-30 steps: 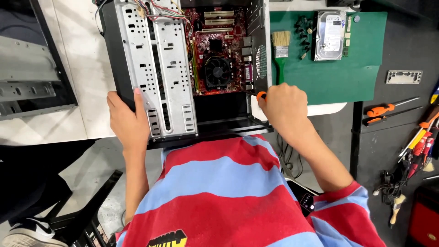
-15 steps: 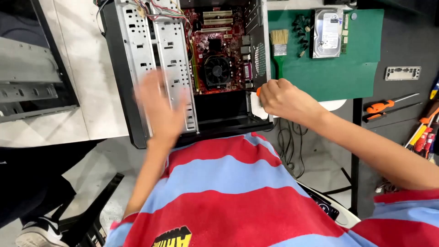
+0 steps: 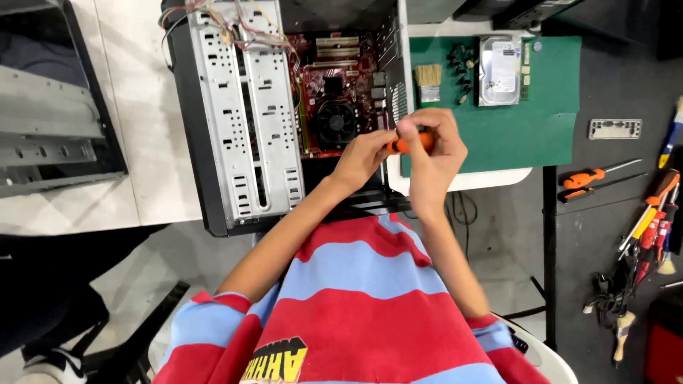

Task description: The person is disassembling a desktop computer by unscrewing and removing the power supply unit and the motherboard.

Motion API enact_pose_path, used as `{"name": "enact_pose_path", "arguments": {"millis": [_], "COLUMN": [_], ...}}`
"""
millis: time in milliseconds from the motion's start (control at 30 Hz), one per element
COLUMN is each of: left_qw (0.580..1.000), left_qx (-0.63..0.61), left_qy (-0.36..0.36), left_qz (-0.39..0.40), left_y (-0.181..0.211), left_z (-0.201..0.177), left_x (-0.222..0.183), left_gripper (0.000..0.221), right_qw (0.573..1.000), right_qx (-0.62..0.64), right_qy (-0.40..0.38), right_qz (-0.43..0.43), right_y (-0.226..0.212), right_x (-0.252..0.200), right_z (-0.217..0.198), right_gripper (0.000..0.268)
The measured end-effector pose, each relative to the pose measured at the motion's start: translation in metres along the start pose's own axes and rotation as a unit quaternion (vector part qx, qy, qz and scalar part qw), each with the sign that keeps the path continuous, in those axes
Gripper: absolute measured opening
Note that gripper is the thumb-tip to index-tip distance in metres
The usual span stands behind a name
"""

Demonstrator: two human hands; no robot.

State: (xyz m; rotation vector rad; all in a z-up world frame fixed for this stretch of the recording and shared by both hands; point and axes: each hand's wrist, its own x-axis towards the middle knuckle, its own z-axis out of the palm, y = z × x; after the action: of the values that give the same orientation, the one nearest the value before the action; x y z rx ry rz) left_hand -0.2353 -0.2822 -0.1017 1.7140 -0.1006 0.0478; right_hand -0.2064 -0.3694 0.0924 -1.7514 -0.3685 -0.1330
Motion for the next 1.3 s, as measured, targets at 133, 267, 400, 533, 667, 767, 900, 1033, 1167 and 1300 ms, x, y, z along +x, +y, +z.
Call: {"name": "enact_pose_path", "arguments": {"millis": [133, 267, 400, 533, 667, 767, 900, 1033, 1167, 1300], "left_qw": [1.000, 0.995, 0.991, 0.990, 0.992, 0.994, 0.995, 0.997, 0.998, 0.998], "left_qx": [-0.017, -0.077, -0.102, -0.080, -0.040, -0.022, -0.043, -0.023, -0.005, 0.021], "left_qy": [-0.007, -0.056, -0.088, -0.109, -0.113, -0.091, -0.076, -0.060, -0.062, -0.052], "left_qz": [0.007, 0.021, 0.023, 0.028, 0.039, 0.063, 0.047, 0.040, 0.015, -0.004], "left_y": [0.027, 0.015, 0.008, 0.014, 0.026, 0.028, 0.026, 0.028, 0.027, 0.029], "left_z": [-0.018, -0.023, -0.020, -0.028, -0.035, -0.033, -0.032, -0.033, -0.030, -0.029], "left_x": [0.001, 0.006, 0.010, 0.010, 0.014, 0.020, 0.021, 0.020, 0.020, 0.019], "left_gripper": [0.026, 0.022, 0.029, 0.025, 0.025, 0.021, 0.019, 0.024, 0.024, 0.025], "right_qw": [0.992, 0.988, 0.982, 0.977, 0.941, 0.850, 0.838, 0.831, 0.853, 0.850], "right_qx": [0.095, 0.123, 0.175, 0.164, -0.078, -0.432, -0.460, -0.334, -0.346, -0.416], "right_qy": [0.049, 0.041, 0.002, -0.137, -0.329, -0.288, -0.292, -0.424, -0.389, -0.323], "right_qz": [0.071, 0.088, 0.064, 0.008, -0.034, -0.087, -0.030, -0.134, -0.047, -0.020], "right_y": [0.017, 0.031, 0.046, 0.050, 0.001, -0.010, -0.032, -0.062, -0.069, -0.061], "right_x": [-0.013, -0.008, -0.006, -0.006, 0.023, 0.023, 0.019, 0.033, 0.032, 0.022], "right_z": [0.023, 0.019, -0.008, -0.022, -0.033, -0.048, -0.050, -0.053, -0.054, -0.058], "right_gripper": [0.041, 0.057, 0.067, 0.063, 0.034, 0.032, 0.039, 0.024, 0.017, 0.017]}}
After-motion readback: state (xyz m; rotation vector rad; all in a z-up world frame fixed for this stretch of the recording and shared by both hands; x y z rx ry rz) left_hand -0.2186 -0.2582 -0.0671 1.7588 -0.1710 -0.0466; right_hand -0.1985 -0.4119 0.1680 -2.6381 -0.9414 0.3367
